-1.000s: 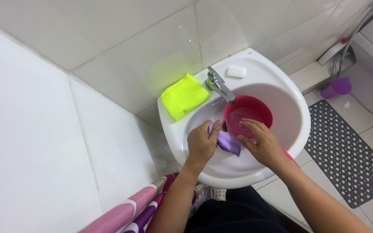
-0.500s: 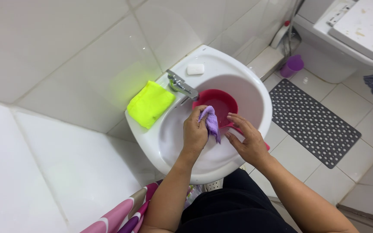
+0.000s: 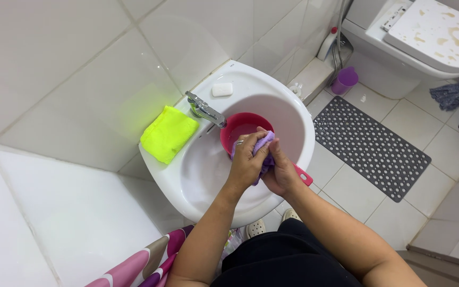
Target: The person cleans a bathroom by first wiping the toilet seat with a purple cloth. They then add detergent to a pink bowl of water, mix it, and use the soapy cloth to wipe the tiled walls and shower area.
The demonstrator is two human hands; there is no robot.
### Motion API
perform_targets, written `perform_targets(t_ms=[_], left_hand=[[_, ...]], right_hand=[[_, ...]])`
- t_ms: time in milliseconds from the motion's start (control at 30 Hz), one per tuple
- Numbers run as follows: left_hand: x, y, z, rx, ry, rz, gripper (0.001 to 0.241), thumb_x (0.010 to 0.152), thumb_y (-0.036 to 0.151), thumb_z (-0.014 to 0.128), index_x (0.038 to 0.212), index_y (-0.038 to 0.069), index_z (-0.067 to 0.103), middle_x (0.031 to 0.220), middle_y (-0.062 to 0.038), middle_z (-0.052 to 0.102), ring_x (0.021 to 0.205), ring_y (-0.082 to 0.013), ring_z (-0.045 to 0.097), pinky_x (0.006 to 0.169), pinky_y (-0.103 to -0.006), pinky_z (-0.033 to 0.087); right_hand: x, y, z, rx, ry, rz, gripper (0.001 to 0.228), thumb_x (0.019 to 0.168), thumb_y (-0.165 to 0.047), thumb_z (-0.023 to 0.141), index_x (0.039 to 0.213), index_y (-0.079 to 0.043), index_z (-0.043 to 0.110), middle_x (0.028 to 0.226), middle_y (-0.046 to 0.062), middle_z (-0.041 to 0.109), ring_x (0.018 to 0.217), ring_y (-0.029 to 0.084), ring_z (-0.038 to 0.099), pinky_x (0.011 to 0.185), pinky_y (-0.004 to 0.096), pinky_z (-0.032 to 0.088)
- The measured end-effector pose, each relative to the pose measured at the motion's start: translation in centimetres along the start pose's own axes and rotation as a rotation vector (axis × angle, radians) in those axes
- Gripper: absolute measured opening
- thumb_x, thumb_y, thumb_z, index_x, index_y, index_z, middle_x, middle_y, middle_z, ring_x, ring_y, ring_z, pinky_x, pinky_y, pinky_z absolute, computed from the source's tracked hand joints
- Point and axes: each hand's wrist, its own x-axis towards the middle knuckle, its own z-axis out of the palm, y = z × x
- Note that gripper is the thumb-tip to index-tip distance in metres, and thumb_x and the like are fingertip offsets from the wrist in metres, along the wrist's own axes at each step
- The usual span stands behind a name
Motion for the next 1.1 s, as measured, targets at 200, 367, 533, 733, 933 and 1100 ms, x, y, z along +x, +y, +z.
perform_targets(t_ms=[200,367,533,733,933,1100], left_hand=[[0.3,-1.4,-2.2,-0.096,0.127,-0.017,0.052,0.085,0.011,0.069,0.135,0.004,0.059,0.133,-0.013,0.056,0.122,-0.0255,0.057,0.108,-0.0387,0.045],[0.0,-3.2,-1.9,0.035,0.118,-0.322,0.041,0.090,0.019,0.072,0.128,0.006,0.064,0.124,-0.010,0.062,0.108,-0.0227,0.063,0.094,-0.0350,0.054],[-0.2,-4.5,-0.5,0.098,0.106,-0.346,0.035,0.096,0.021,0.069,0.128,0.006,0.064,0.123,-0.010,0.062,0.107,-0.0214,0.067,0.093,-0.0339,0.055],[1.7,-3.4,1.7,0.161,0.124,-0.374,0.047,0.093,0.017,0.067,0.138,0.008,0.056,0.129,-0.011,0.059,0.113,-0.0257,0.064,0.096,-0.0357,0.053],[5.8,-4.1,5.2,0.229,0.260,-0.456,0.052,0.093,0.017,0.068,0.142,0.006,0.051,0.143,-0.014,0.053,0.128,-0.0307,0.057,0.107,-0.0404,0.047],[7.6,-4.0,8.4,0.422,0.309,-0.461,0.052,0.093,0.020,0.070,0.140,0.004,0.054,0.142,-0.017,0.052,0.132,-0.0381,0.051,0.109,-0.0459,0.042]], right_hand=[[3.9,-0.6,-2.4,-0.196,0.064,-0.029,0.047,0.090,-0.027,0.078,0.129,-0.010,0.058,0.117,0.007,0.067,0.109,0.019,0.066,0.097,0.037,0.055],[7.0,-2.9,-1.0,-0.344,0.213,0.062,0.025,0.091,-0.020,0.074,0.109,-0.005,0.066,0.091,0.007,0.070,0.078,0.016,0.069,0.068,0.033,0.059],[11.1,-2.5,-4.6,-0.454,0.229,-0.056,0.026,0.101,-0.026,0.071,0.094,-0.002,0.066,0.077,0.006,0.067,0.061,0.014,0.063,0.054,0.031,0.053],[13.1,-4.3,-5.9,-0.861,0.291,-0.229,0.026,0.096,-0.023,0.073,0.111,-0.009,0.058,0.100,0.006,0.067,0.086,0.013,0.064,0.068,0.031,0.056],[16.7,-9.7,-3.2,-1.424,0.039,-0.552,0.045,0.082,-0.001,0.072,0.123,-0.009,0.056,0.129,0.015,0.057,0.119,0.031,0.062,0.102,0.041,0.055],[22.6,-9.5,-7.8,-2.064,-0.192,-1.138,0.076,0.070,-0.040,0.079,0.134,-0.005,0.056,0.141,0.019,0.048,0.128,0.049,0.049,0.097,0.062,0.043]])
